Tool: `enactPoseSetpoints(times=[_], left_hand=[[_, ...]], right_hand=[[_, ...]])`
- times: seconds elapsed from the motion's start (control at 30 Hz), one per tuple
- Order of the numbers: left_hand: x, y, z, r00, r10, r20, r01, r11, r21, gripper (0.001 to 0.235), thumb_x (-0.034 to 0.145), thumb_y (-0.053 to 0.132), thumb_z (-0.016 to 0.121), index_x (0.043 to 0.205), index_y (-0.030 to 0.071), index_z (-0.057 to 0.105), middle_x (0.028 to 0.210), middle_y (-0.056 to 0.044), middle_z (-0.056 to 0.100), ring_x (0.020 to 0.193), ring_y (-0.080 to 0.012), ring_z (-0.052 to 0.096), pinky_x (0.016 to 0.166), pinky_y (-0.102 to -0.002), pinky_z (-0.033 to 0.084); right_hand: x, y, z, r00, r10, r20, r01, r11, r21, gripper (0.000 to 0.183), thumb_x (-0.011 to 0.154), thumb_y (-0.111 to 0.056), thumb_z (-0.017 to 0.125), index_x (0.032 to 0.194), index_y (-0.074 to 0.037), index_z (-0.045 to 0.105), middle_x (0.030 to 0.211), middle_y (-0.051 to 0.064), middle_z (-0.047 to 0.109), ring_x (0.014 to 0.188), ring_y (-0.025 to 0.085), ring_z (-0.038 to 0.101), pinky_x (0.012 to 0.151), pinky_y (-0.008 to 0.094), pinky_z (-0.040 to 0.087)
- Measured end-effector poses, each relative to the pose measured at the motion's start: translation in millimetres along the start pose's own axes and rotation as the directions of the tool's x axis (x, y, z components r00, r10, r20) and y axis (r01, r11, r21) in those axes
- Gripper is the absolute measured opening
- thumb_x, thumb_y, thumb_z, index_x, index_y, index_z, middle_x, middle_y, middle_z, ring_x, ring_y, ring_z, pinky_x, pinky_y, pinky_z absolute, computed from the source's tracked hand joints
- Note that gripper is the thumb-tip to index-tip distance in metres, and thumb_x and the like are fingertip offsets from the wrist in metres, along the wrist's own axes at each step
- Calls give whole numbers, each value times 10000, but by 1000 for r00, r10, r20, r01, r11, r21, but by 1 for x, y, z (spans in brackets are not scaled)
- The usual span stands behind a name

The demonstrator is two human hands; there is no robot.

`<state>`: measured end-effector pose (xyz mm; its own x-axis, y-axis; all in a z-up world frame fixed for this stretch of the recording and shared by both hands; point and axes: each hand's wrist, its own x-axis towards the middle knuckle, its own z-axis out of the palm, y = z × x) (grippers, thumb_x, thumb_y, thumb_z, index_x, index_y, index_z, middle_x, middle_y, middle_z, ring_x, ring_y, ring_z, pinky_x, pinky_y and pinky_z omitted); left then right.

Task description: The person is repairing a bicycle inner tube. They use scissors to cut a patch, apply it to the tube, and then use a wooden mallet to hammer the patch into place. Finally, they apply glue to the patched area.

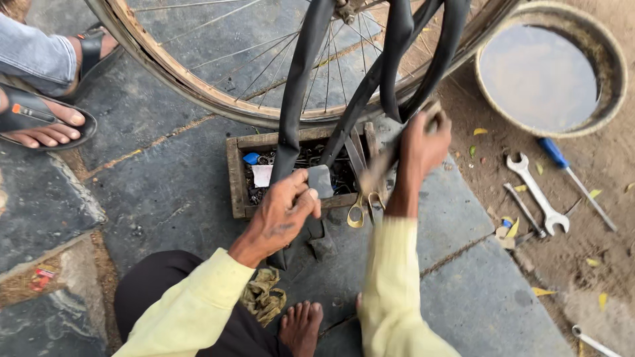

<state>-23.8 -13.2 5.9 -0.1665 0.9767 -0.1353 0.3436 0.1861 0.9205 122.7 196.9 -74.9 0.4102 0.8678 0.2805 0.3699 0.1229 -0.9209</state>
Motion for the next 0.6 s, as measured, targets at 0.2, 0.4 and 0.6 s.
enactPoseSetpoints(times=[0.2,0.4,0.6], left_hand=[[3,-18,-8,999,18,49,-20,999,39,262,949,126,525,1142,-20,627,707,-22,593,613,-96,506,540,-296,430],[-3,-24,16,995,53,83,-48,997,-58,349,1051,171,492,1319,-45,550,737,-12,593,682,-81,562,636,-268,502],[2,-17,-7,999,-19,-31,18,1000,-14,306,1041,181,501,1215,-62,568,702,-30,622,623,-97,534,589,-283,457]], right_hand=[[-111,-63,-104,742,-408,532,332,913,237,518,817,-176,694,1301,6,677,882,126,647,848,218,638,789,368,516],[-14,-1,26,957,170,235,-213,962,170,475,879,-312,621,1203,22,712,863,101,718,706,170,662,634,361,535],[-58,-58,-66,865,-153,478,48,973,225,400,931,-251,556,1204,3,701,845,59,706,714,184,664,646,347,508]])
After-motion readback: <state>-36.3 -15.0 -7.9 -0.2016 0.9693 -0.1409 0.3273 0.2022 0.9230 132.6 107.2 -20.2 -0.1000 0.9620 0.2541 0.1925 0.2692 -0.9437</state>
